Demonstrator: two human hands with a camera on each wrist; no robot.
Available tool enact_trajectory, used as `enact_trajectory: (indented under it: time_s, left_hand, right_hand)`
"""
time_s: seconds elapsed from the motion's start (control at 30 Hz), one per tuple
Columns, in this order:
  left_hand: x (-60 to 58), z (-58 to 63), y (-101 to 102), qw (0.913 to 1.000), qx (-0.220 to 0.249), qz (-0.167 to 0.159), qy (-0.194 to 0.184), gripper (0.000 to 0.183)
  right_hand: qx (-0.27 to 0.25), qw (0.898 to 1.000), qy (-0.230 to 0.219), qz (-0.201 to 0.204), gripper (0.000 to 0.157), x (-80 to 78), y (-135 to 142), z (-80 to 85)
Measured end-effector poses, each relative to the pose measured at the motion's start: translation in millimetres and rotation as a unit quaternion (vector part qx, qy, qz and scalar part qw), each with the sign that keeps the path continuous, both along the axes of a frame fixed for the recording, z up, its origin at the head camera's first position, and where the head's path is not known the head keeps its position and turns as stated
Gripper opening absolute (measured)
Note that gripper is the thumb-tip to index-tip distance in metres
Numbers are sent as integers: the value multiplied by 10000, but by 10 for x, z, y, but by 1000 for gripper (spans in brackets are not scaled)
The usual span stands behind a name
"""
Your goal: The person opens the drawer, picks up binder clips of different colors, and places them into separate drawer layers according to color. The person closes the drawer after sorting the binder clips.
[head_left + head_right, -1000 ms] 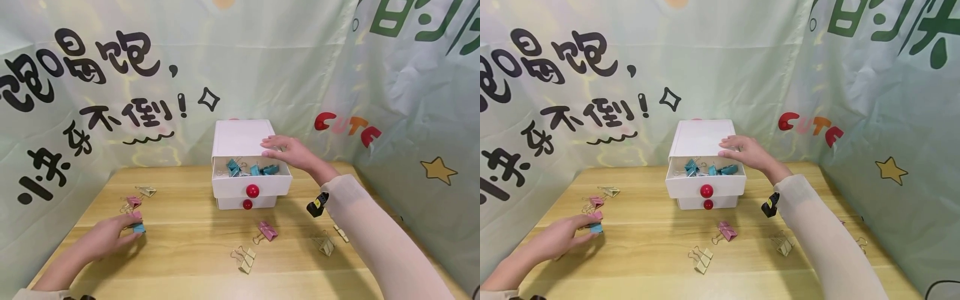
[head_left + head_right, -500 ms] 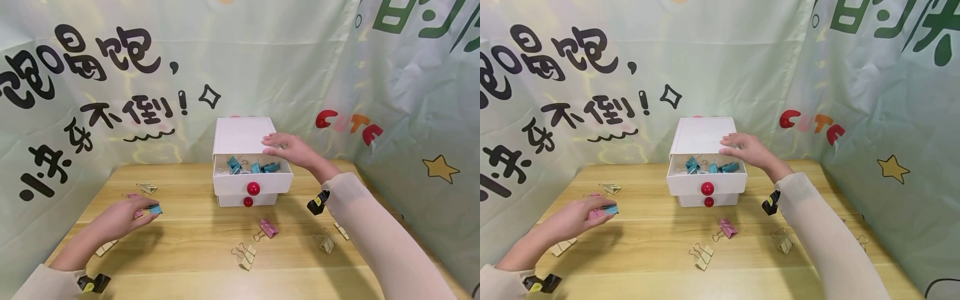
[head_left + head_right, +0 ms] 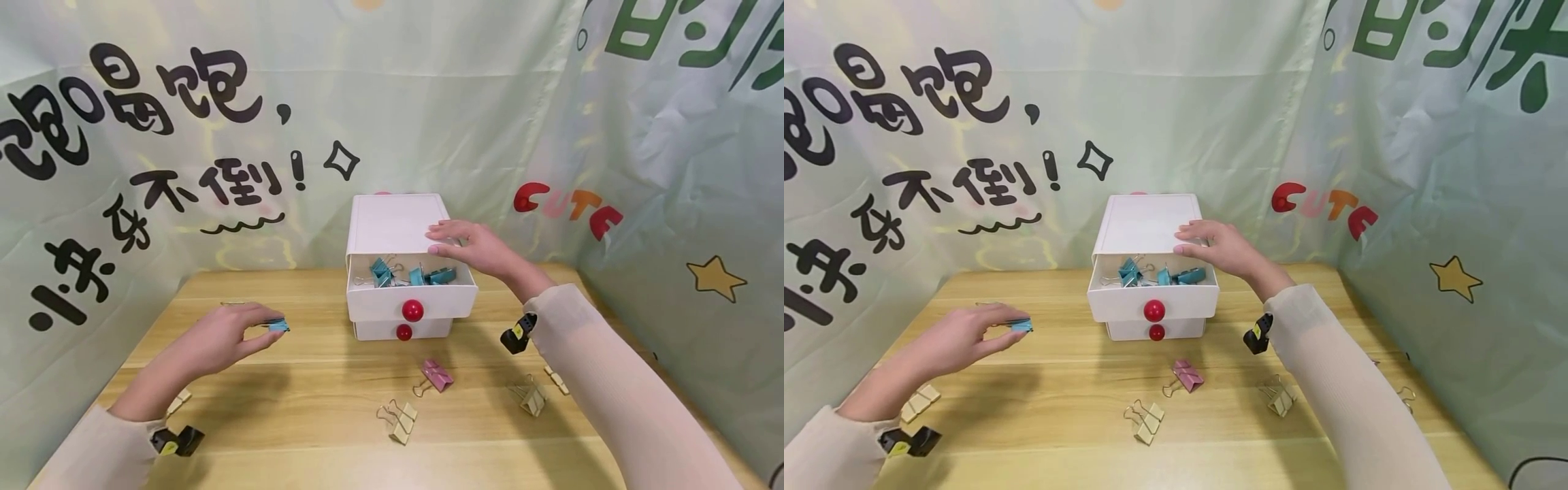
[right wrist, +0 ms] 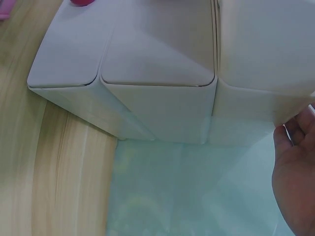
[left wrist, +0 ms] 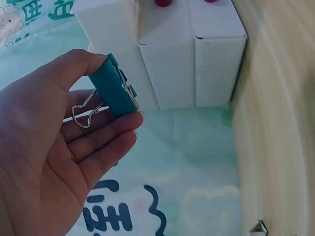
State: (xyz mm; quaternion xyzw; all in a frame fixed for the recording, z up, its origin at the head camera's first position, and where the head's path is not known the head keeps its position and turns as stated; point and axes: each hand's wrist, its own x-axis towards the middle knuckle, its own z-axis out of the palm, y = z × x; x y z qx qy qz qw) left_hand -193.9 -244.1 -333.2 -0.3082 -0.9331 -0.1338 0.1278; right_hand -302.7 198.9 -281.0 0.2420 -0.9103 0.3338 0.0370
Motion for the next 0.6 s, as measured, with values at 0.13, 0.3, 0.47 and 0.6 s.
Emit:
enact_trajectory:
  time_s: [0.13,0.3,0.47,0.6]
  left_hand:
    - [-19,79,88,9999,57,-133,67,33]
    - [-52,189,210,9995,44,-305,106,32]
    - [-79,302,336,9990,164,-408,116,32]
    - [-112,387,423,9981,264,-488,250,33]
  right_hand:
    - [0,10000,6,-8,58,1,2,2]
    - [2,10000,-26,-32,59,3,4,2]
    - [-14,10000,-69,-52,60,10,3,-3]
    - [-10,10000,-50,-52,59,7,0,-4]
